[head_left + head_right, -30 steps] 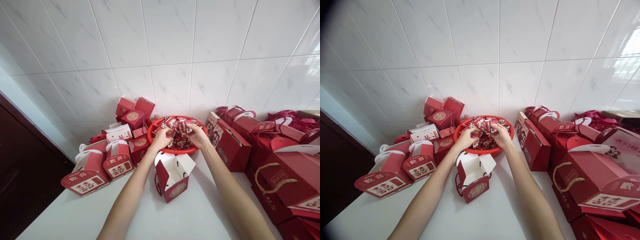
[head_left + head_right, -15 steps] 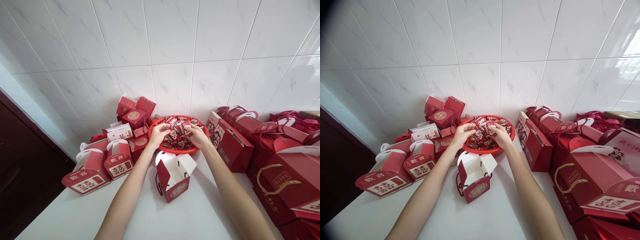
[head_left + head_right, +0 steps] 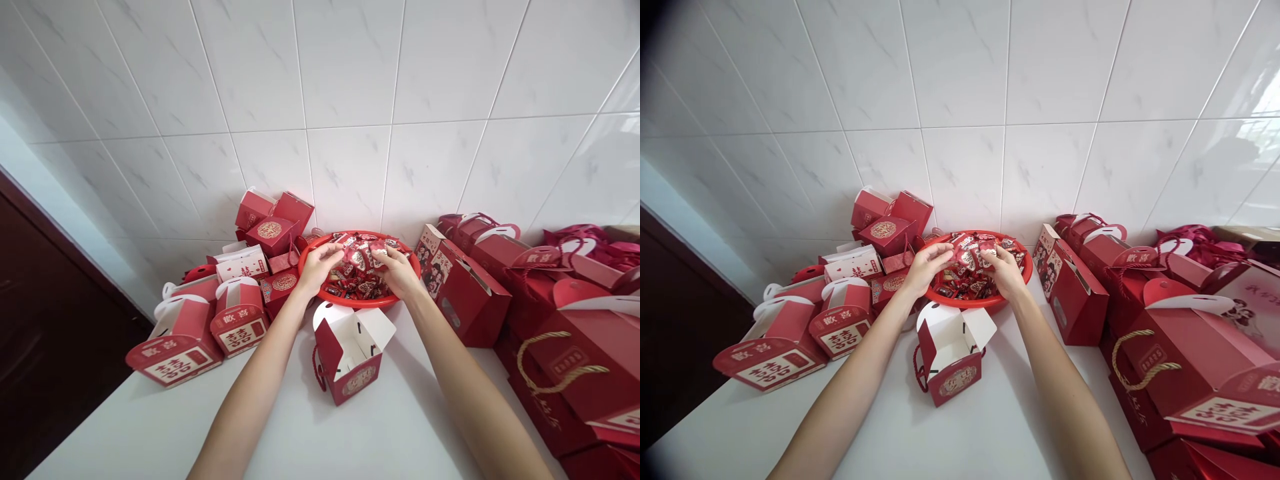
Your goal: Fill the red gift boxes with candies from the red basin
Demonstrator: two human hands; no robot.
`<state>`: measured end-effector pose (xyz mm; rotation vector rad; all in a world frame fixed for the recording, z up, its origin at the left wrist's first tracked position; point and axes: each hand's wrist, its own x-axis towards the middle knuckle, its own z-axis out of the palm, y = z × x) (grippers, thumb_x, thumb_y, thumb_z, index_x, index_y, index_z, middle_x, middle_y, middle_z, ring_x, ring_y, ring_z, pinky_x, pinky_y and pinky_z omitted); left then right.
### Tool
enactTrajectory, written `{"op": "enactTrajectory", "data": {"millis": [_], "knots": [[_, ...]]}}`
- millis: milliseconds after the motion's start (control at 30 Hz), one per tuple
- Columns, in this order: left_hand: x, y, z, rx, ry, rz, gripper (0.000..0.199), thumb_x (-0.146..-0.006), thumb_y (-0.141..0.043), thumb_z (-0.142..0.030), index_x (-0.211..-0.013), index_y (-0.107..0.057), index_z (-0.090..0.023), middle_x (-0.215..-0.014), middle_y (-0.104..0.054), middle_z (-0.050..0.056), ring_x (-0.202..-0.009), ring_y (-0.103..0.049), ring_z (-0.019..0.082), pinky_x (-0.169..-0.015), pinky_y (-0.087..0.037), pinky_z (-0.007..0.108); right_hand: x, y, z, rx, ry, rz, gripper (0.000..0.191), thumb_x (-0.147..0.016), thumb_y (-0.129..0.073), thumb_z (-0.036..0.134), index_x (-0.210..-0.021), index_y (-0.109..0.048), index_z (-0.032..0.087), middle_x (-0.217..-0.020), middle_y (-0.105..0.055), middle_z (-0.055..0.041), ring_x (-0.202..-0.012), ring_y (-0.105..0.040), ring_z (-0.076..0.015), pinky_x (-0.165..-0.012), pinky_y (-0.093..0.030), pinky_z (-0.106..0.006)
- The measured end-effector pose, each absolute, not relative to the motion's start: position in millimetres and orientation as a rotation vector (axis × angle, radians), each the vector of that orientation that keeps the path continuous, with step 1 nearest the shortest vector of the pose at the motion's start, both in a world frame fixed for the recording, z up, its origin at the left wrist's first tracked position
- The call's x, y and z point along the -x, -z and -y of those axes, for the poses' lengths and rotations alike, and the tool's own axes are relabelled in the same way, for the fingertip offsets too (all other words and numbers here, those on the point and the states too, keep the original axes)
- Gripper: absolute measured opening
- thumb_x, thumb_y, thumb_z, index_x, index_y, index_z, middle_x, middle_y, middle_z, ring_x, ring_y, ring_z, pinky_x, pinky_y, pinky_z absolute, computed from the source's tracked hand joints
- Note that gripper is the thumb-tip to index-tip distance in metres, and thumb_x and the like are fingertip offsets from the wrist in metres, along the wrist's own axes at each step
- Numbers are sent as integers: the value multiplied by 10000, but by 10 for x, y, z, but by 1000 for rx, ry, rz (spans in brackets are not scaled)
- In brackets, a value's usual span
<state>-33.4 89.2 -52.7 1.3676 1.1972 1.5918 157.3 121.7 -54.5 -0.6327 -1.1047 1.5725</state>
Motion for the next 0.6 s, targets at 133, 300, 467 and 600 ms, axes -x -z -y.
{"op": "enactTrajectory", "data": {"millis": [133,300,467,600], "knots": [[465,460,-855,-1570,-1443,-1449,194,-744,-695,-372,-812,-742,-196,-826,-748,43,-756,-685,203,-763,-547,324,-1568,570,-1271,637,-1428,908,336,-543,-868,396,-756,-651,253,-784,-701,16,-787,-642,-199,-665,-501,-318],[601,453,-766,-1973,-1007,-1856,137,-639,-732,-193,-517,-692,-241,-569,-688,40,-608,-638,228,-687,-494,317,-1541,587,-1297,658,-1347,814,309,-536,-839,380,-752,-654,261,-759,-696,20,-736,-624,-188,-639,-501,-319],[447,393,-715,-2014,-566,-1936,228,-641,-732,-208,-439,-637,-256,-470,-611,21,-504,-584,214,-611,-442,307,-1523,626,-1304,654,-1273,832,322,-544,-833,385,-782,-659,255,-801,-704,11,-791,-628,-189,-731,-517,-320],[332,293,-739,-1998,-380,-1960,192,-624,-752,-259,-464,-648,-240,-521,-642,35,-561,-624,227,-608,-446,299,-1518,637,-1295,697,-1173,863,332,-577,-807,423,-786,-620,244,-764,-669,28,-750,-604,-162,-732,-503,-296]]}}
